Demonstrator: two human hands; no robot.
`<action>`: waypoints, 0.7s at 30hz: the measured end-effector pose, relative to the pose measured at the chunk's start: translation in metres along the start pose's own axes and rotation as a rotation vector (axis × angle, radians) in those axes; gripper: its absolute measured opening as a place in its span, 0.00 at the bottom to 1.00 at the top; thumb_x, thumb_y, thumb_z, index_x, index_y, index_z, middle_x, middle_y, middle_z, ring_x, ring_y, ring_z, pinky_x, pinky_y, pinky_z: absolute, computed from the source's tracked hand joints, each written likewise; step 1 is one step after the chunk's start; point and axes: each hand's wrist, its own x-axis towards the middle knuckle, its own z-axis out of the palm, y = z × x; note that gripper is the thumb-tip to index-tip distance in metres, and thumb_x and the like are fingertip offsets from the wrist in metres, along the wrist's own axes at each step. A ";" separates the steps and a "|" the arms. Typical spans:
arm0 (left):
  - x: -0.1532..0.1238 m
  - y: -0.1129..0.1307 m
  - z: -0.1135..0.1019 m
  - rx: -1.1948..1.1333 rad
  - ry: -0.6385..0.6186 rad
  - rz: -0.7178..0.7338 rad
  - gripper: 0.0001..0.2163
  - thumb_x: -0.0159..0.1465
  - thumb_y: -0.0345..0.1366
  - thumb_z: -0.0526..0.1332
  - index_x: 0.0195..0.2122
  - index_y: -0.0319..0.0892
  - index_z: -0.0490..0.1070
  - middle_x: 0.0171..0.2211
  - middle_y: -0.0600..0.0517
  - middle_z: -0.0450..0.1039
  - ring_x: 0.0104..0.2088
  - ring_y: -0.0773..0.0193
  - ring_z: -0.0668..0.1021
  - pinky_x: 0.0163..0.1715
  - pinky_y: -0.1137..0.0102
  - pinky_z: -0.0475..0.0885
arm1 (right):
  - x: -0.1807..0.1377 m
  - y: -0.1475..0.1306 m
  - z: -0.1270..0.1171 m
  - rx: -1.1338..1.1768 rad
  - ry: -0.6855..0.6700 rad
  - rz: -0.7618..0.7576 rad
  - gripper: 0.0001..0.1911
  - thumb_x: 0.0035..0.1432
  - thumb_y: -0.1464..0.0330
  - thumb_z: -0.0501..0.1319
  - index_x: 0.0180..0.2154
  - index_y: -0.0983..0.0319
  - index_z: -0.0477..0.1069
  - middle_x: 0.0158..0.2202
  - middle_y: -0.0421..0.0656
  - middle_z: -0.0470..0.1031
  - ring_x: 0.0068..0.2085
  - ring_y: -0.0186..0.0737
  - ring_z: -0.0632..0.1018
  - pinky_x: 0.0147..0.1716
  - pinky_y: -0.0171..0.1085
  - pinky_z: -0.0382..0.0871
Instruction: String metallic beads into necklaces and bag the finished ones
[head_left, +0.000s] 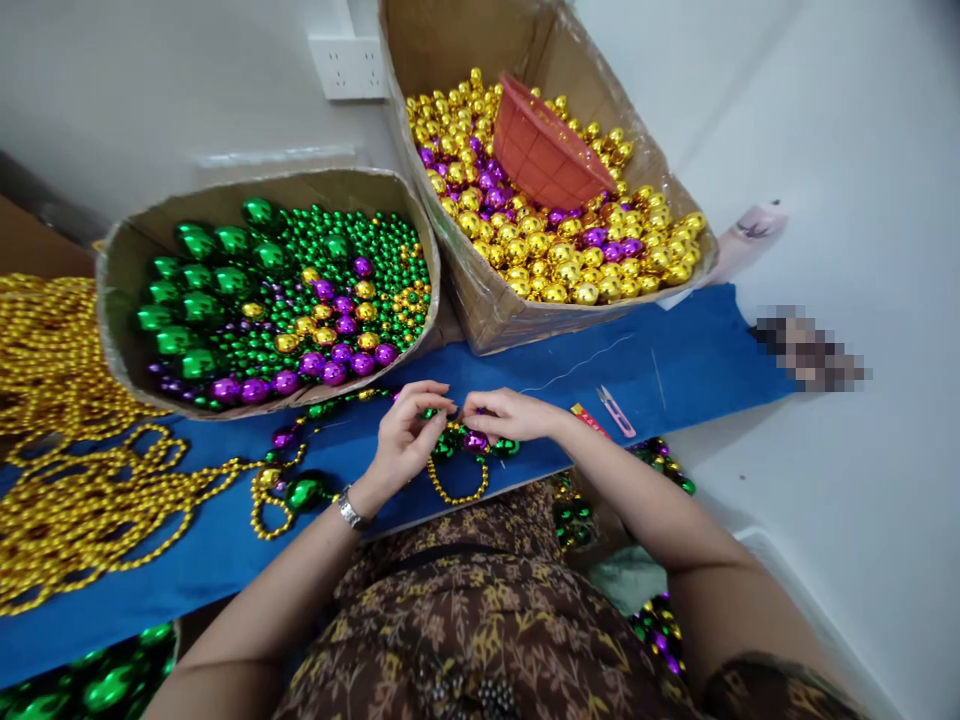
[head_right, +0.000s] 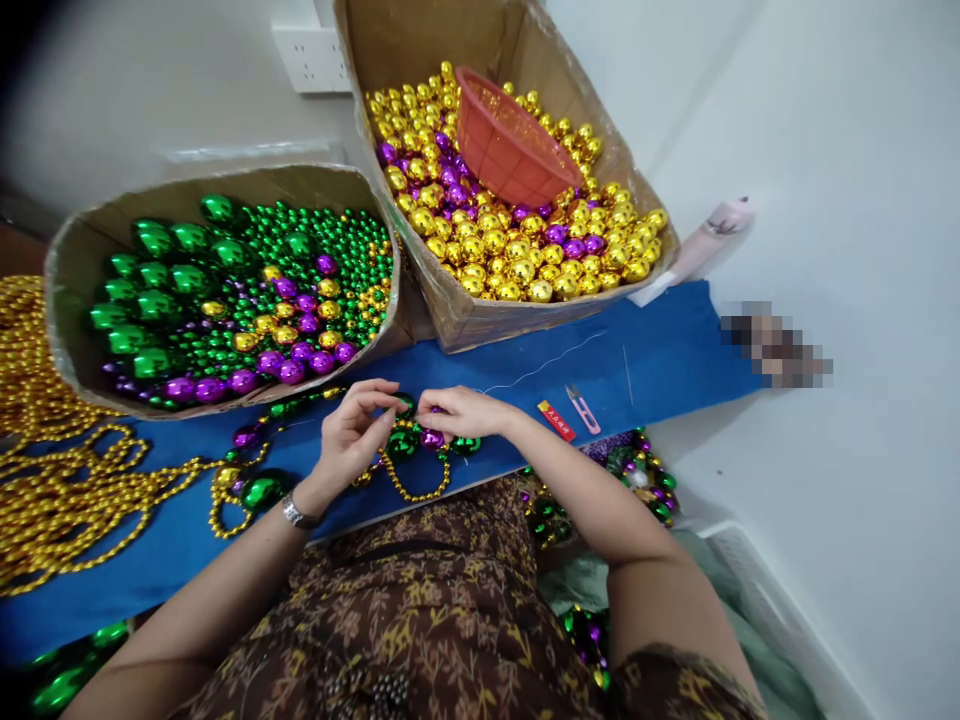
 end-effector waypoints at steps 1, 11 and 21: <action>0.000 0.000 -0.001 -0.016 -0.006 -0.026 0.05 0.64 0.32 0.60 0.39 0.40 0.73 0.46 0.44 0.69 0.37 0.65 0.77 0.23 0.78 0.71 | -0.001 -0.002 0.000 0.015 0.005 0.018 0.13 0.66 0.59 0.51 0.36 0.62 0.65 0.22 0.35 0.70 0.24 0.31 0.72 0.28 0.31 0.62; 0.006 -0.002 0.001 -0.237 -0.187 -0.352 0.15 0.61 0.40 0.64 0.46 0.41 0.68 0.32 0.51 0.74 0.26 0.68 0.74 0.23 0.75 0.70 | -0.003 -0.026 -0.004 -0.405 0.314 -0.140 0.09 0.66 0.66 0.50 0.34 0.61 0.63 0.32 0.42 0.70 0.33 0.36 0.70 0.34 0.34 0.61; 0.011 0.000 0.004 -0.305 -0.261 -0.231 0.18 0.59 0.35 0.67 0.50 0.43 0.66 0.40 0.49 0.75 0.34 0.67 0.77 0.31 0.74 0.73 | -0.005 -0.030 -0.023 -0.566 0.406 -0.245 0.09 0.67 0.67 0.49 0.38 0.62 0.66 0.36 0.44 0.71 0.36 0.38 0.71 0.36 0.36 0.65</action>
